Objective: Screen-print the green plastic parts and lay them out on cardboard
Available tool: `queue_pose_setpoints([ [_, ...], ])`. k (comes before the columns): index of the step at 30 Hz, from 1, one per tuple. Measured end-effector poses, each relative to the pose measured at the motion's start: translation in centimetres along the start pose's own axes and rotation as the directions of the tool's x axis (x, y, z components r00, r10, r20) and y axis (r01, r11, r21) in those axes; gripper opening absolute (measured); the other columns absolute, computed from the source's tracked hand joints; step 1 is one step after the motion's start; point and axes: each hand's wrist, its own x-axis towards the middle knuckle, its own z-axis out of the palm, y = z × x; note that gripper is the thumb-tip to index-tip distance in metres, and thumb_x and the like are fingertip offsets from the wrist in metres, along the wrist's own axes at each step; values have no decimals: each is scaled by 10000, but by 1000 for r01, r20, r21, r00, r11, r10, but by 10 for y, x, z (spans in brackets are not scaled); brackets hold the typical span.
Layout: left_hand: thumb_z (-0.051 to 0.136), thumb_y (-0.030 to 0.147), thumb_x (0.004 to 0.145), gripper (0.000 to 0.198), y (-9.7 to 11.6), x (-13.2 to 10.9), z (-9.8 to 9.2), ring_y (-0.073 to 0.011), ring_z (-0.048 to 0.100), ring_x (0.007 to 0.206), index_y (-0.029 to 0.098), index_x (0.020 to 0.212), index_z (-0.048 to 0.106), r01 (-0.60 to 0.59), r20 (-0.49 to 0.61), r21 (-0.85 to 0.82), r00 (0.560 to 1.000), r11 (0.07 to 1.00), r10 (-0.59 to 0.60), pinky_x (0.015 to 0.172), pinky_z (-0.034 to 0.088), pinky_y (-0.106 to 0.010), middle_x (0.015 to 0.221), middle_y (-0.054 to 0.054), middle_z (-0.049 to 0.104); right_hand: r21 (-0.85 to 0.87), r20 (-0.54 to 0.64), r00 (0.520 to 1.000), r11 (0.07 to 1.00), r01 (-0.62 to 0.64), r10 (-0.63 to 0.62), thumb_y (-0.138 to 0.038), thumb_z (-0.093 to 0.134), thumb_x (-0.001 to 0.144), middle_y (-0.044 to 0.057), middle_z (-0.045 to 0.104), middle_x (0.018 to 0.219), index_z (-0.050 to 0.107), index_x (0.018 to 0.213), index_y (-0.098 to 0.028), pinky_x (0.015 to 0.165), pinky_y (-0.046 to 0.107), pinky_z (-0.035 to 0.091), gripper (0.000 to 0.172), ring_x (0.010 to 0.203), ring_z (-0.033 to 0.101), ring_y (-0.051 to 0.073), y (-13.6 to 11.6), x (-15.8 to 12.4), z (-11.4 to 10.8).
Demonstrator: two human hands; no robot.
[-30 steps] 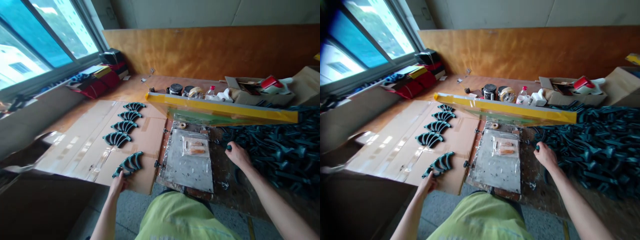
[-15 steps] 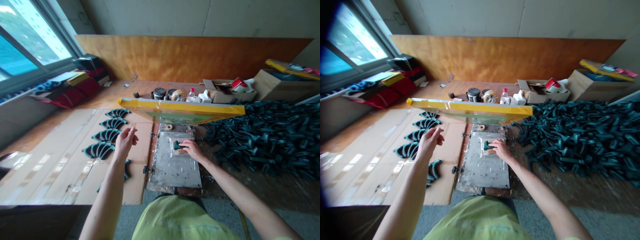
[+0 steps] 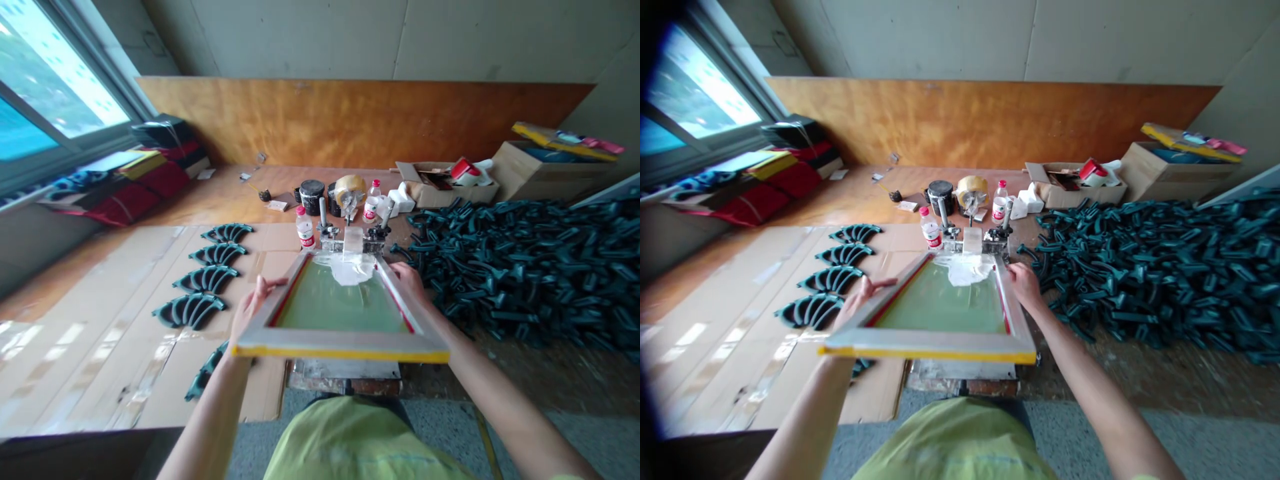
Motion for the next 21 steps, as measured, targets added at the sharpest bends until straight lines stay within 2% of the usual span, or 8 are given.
queue_pose_setpoints([
  [2,606,658,737,654,-30,-16,-4,-200,657,712,151,1147,668,165,50,26,985,986,-166,600,509,-265,844,-50,724,-11,-105,994,1000,11,-12,-211,482,898,113,626,1151,617,1208,-186,954,415,450,339,1074,570,254,-4,18,-9],
  [4,684,613,691,785,-64,-24,-4,-190,653,677,177,1330,545,229,53,20,972,973,-230,573,501,-256,803,-28,711,-66,-150,984,994,88,-97,-210,595,837,113,556,1271,561,1268,-190,1011,400,423,433,1165,523,252,-20,39,-8],
  [6,709,594,674,908,-94,-23,-1,-165,633,620,193,1434,418,242,32,19,970,970,-243,545,485,-240,741,-1,685,-173,-64,985,973,150,-163,-175,670,772,131,515,1316,530,1280,-161,1029,390,403,527,1214,478,262,-39,58,0],
  [9,707,608,663,932,-125,-16,2,-145,609,589,182,1438,412,245,-5,35,970,969,-245,526,468,-226,711,11,666,-301,155,983,944,138,-94,-146,660,774,130,622,1120,594,1116,-137,914,346,452,348,1084,549,254,-60,73,17],
  [13,694,611,679,873,-136,-11,1,-167,637,658,177,1399,459,283,40,5,958,959,-283,567,488,-239,787,-18,695,-337,291,956,929,152,-51,-172,618,801,86,675,891,633,907,-168,756,302,463,108,867,606,225,-63,55,30],
  [15,690,619,677,835,-136,-11,0,-177,646,674,176,1359,501,301,46,-2,953,954,-301,573,492,-244,813,-31,709,-296,330,930,917,266,-163,-118,575,800,83,675,890,635,871,-170,748,291,448,107,879,599,217,-60,35,29],
  [18,688,622,674,788,-134,-13,1,-185,656,683,171,1306,549,301,37,-3,953,954,-301,578,498,-249,817,-36,716,-170,396,842,871,460,-367,-13,518,760,62,667,853,638,837,-176,730,268,424,217,876,586,193,-56,12,17],
  [21,675,615,695,729,-134,-14,3,-178,657,675,169,1263,577,286,23,11,958,958,-286,578,500,-246,814,-35,713,-81,471,768,846,528,-434,-23,558,726,25,652,784,636,768,-196,679,255,404,194,788,575,171,-55,13,5],
])
